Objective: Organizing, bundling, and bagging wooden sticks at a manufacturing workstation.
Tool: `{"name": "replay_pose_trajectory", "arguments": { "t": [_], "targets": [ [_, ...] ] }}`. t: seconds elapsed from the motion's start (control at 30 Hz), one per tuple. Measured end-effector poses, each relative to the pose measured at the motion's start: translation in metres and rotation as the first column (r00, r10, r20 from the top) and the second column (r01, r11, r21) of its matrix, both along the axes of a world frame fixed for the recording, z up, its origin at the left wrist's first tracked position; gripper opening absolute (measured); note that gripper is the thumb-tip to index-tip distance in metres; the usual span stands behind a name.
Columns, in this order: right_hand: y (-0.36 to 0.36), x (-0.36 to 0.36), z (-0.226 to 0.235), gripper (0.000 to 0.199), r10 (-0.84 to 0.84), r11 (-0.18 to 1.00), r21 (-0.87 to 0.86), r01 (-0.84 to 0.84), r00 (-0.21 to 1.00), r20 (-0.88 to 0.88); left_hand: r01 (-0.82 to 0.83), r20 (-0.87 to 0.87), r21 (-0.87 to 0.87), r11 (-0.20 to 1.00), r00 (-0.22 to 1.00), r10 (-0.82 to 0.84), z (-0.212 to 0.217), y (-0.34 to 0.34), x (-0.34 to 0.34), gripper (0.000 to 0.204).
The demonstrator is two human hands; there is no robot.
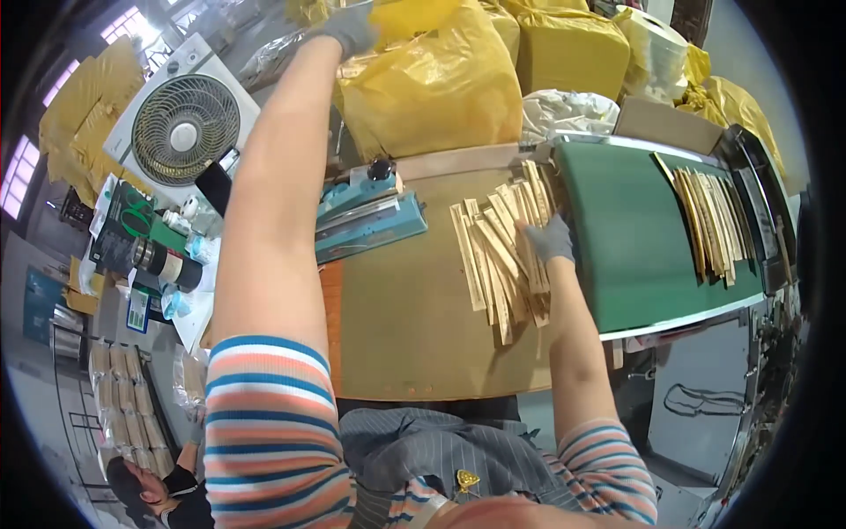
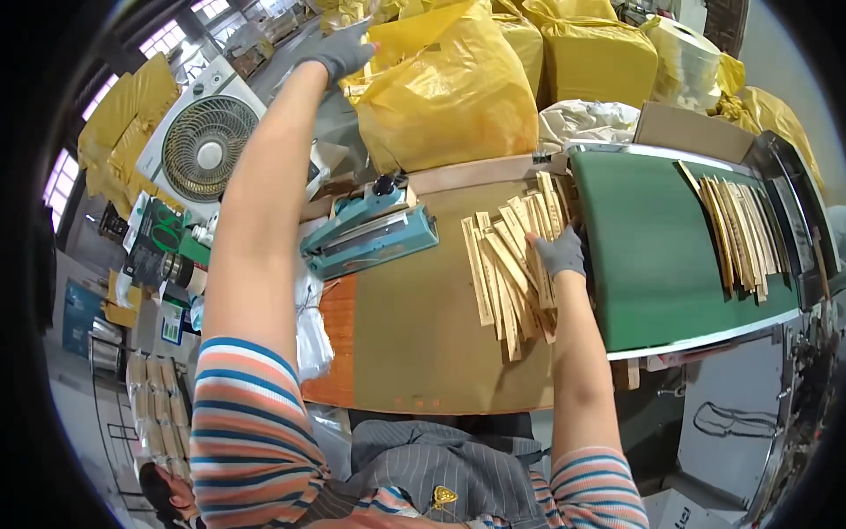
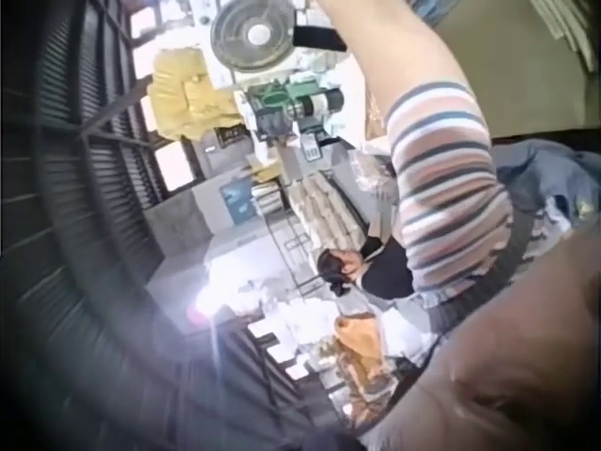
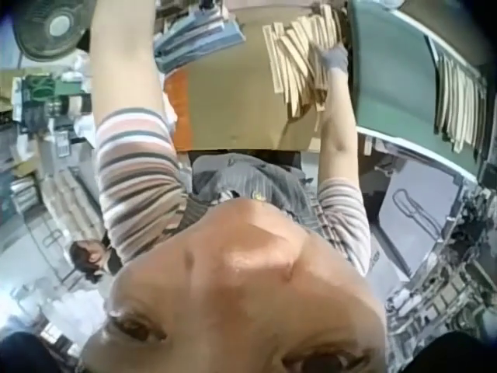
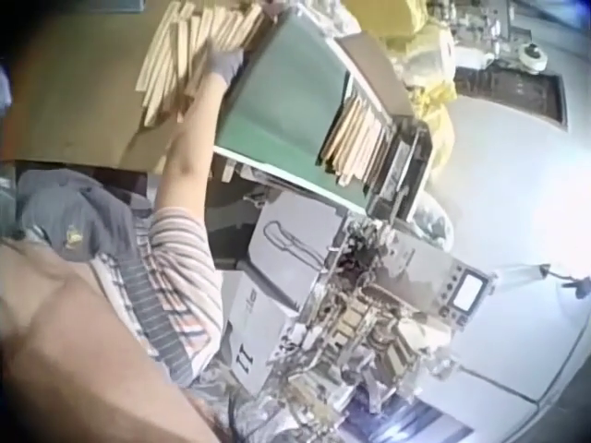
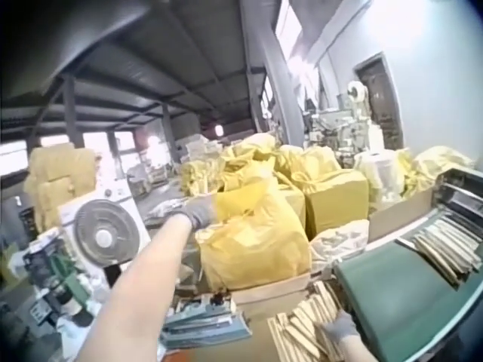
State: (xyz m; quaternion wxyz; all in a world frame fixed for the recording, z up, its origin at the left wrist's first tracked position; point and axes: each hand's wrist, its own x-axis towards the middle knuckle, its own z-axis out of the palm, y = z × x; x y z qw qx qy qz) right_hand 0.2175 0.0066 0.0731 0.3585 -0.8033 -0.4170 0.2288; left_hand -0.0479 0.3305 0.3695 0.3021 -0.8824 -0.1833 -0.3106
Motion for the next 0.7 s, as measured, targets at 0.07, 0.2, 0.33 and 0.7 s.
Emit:
{"name": "replay_pose_trajectory", "arguments": {
  "t": [0.07, 0.2, 0.33, 0.7],
  "targets": [
    [-0.014, 0.025, -0.012, 0.083, -0.119, 0.984, -0.122, 0.13, 0.989, 0.092, 0.042, 0.094, 0.285, 0.958, 0.993, -0.071, -0.056, -0.029, 0.059, 0.028],
    [-0.009, 0.039, -0.019, 0.108, -0.1, 0.992, -0.072, 0.101, 0.995, 0.013, 0.395, 0.537, -0.769, 0.502, 0.826, 0.172, -0.082, -0.086, 0.053, 0.025],
    [0.007, 0.013, 0.008, 0.097, 0.033, 0.995, -0.093, -0.03, 0.999, 0.031, 0.822, 0.589, -0.558, -0.113, 0.489, 0.644, -0.122, -0.065, -0.024, 0.018],
    [-0.017, 0.009, -0.002, 0.106, 0.032, 0.97, -0.242, 0.013, 0.983, 0.179, 0.651, 0.658, -0.733, 0.197, 0.607, 0.446, -0.044, -0.103, -0.005, 0.028]
  ]
}}
